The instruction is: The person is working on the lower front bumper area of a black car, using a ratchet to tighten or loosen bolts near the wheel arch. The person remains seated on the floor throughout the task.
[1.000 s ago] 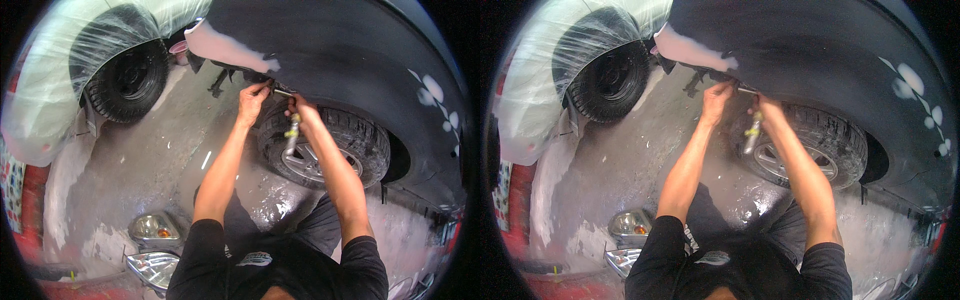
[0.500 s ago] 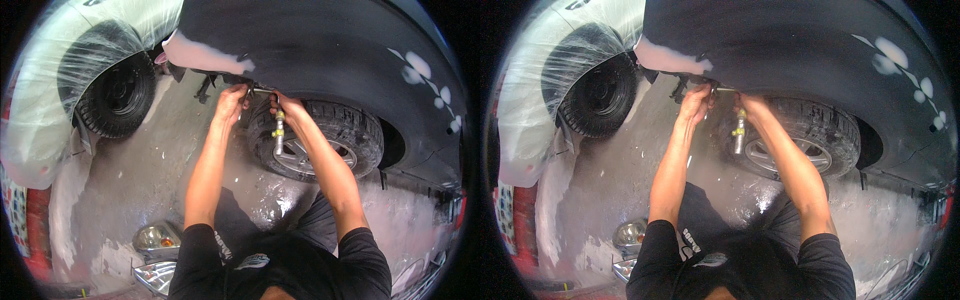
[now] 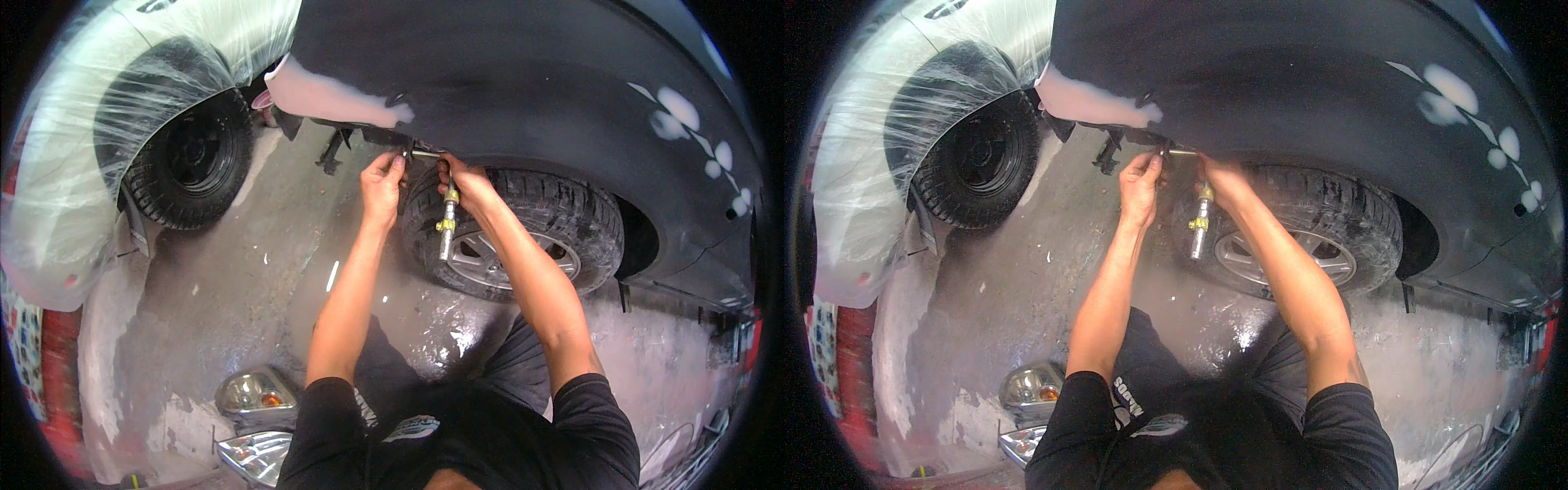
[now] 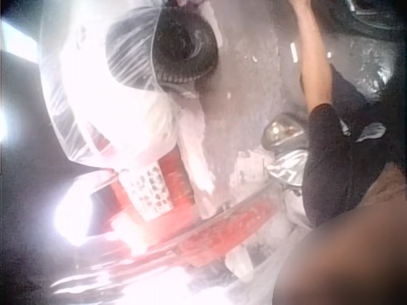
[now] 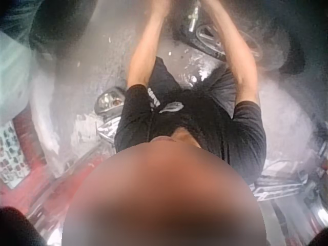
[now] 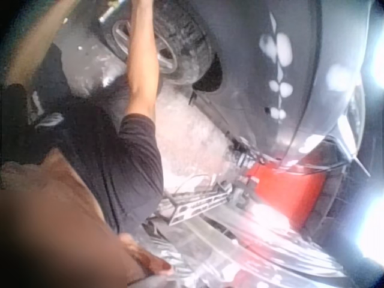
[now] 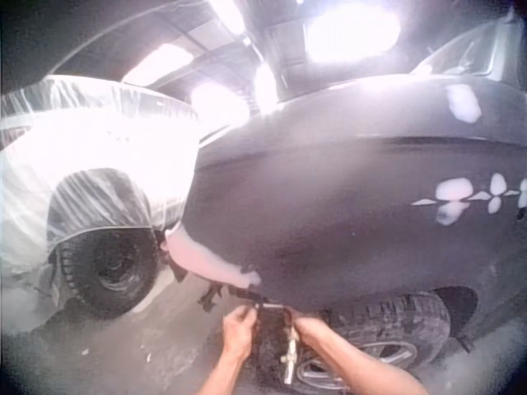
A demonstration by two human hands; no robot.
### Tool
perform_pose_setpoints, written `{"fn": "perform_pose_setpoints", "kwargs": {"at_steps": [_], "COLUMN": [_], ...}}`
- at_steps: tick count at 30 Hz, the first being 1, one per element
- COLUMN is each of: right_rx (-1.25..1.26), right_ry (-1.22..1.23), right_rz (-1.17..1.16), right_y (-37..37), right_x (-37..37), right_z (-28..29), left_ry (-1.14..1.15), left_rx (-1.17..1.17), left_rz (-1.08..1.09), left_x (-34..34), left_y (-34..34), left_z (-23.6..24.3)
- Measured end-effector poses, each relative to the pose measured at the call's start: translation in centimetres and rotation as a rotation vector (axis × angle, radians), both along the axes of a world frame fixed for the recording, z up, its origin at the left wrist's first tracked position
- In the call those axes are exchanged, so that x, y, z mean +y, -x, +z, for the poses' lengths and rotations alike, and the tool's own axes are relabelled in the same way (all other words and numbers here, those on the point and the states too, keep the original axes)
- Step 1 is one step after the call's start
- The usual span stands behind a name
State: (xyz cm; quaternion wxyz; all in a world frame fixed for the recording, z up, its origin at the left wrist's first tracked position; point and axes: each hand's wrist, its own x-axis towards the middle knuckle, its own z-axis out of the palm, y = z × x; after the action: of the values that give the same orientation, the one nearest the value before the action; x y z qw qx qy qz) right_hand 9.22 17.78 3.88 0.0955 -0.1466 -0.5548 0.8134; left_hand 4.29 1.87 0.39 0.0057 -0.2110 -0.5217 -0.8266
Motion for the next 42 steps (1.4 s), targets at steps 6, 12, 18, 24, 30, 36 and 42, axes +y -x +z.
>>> {"fn": "perform_pose_setpoints", "kwargs": {"at_steps": [6, 12, 18, 24, 30, 36, 42], "right_rx": [-0.040, -0.037, 0.025, 0.047, 0.101, 0.434, 0.665], "right_ry": [-0.006, -0.039, -0.093, -0.141, -0.213, -0.749, -1.364], "right_rz": [0.014, -0.027, -0.027, -0.020, -0.077, -0.274, -0.567], "right_y": [-0.4, -0.5, -0.2, -0.2, 1.0, 2.3, 1.3], "right_x": [-0.2, -0.5, -0.5, -0.5, -0.2, -0.4, -0.9], "right_z": [0.9, 0.6, 0.0, -0.3, -1.9, -4.4, -3.5], "left_ry": [0.016, 0.024, -0.050, 0.079, 0.106, 0.332, 0.465], "left_rx": [0.052, 0.089, 0.040, 0.117, 0.227, 0.238, 0.397], "left_rz": [0.280, 0.370, 0.380, 0.531, 0.470, 0.366, 0.380], "left_x": [1.9, 2.8, 3.4, 3.9, 2.8, 1.5, 0.9], "left_y": [-1.1, -0.9, -1.2, -1.5, -0.6, -1.2, -1.0], "left_z": [-0.5, -1.3, -1.1, -0.7, -1.1, 0.3, 2.6]}}
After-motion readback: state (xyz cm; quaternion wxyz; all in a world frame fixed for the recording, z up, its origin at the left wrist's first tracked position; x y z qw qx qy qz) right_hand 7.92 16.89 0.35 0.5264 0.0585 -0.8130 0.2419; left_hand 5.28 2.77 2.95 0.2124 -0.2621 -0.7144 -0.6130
